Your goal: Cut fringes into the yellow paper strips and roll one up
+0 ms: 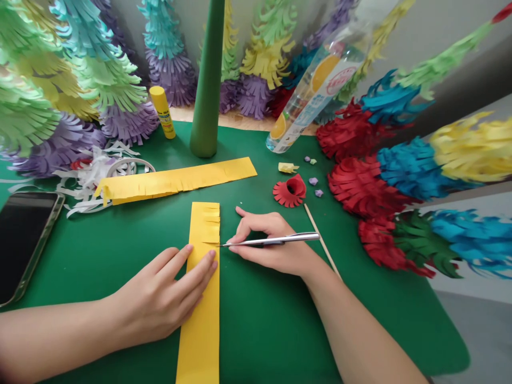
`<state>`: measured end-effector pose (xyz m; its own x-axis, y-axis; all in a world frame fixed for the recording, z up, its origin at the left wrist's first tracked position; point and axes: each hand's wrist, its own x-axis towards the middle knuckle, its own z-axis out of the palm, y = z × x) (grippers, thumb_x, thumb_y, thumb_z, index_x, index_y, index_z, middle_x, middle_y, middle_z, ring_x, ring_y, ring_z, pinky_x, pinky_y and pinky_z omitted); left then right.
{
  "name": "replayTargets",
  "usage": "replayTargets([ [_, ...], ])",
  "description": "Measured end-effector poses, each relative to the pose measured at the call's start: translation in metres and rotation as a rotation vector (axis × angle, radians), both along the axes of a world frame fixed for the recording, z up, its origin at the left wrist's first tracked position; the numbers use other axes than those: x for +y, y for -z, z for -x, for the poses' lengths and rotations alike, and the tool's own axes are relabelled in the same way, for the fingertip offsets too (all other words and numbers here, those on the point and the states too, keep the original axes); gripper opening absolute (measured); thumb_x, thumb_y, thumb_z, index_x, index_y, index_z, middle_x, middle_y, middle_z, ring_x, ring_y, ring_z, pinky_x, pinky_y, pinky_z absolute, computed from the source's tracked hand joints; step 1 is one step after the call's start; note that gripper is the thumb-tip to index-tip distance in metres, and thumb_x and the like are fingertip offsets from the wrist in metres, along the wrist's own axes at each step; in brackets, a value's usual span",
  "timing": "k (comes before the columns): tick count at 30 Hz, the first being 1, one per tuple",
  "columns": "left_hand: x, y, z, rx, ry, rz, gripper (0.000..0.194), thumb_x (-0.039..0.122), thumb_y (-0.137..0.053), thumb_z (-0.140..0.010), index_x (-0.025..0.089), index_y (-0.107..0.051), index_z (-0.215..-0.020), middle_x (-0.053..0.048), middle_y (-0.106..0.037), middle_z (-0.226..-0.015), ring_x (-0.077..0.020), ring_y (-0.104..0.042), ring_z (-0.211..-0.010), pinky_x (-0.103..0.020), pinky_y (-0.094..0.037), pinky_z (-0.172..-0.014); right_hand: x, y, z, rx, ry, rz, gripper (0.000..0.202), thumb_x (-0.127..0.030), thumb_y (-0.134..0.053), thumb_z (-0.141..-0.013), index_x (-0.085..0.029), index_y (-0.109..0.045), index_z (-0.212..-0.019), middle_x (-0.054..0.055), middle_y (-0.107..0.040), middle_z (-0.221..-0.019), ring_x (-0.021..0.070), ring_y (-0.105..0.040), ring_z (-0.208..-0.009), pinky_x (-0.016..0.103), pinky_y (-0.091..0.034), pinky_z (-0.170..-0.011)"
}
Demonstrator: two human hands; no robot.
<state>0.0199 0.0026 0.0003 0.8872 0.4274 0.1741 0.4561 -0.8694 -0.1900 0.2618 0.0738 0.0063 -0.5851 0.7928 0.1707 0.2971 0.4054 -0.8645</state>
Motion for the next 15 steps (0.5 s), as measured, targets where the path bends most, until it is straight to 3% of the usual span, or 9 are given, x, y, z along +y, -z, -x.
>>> replayTargets([
  [15, -0.0003, -0.0009, -0.0015, 0.002, -0.026, -0.011, 0.039, 0.024, -0.044, -0.090, 0.013, -0.061, -0.124, -0.012, -0.055, -0.133, -0.0320, -0.059, -0.101, -0.044, -0.045, -0.082, -0.0028, 0.0078, 0.0103, -0.014, 0.022, -0.111, 0.009, -0.018, -0.073, -0.076, -0.021, -0.064, -0.074, -0.001, -0.075, -0.075, 0.0126, -0.070, -0.065, 0.045, -0.043, -0.107],
])
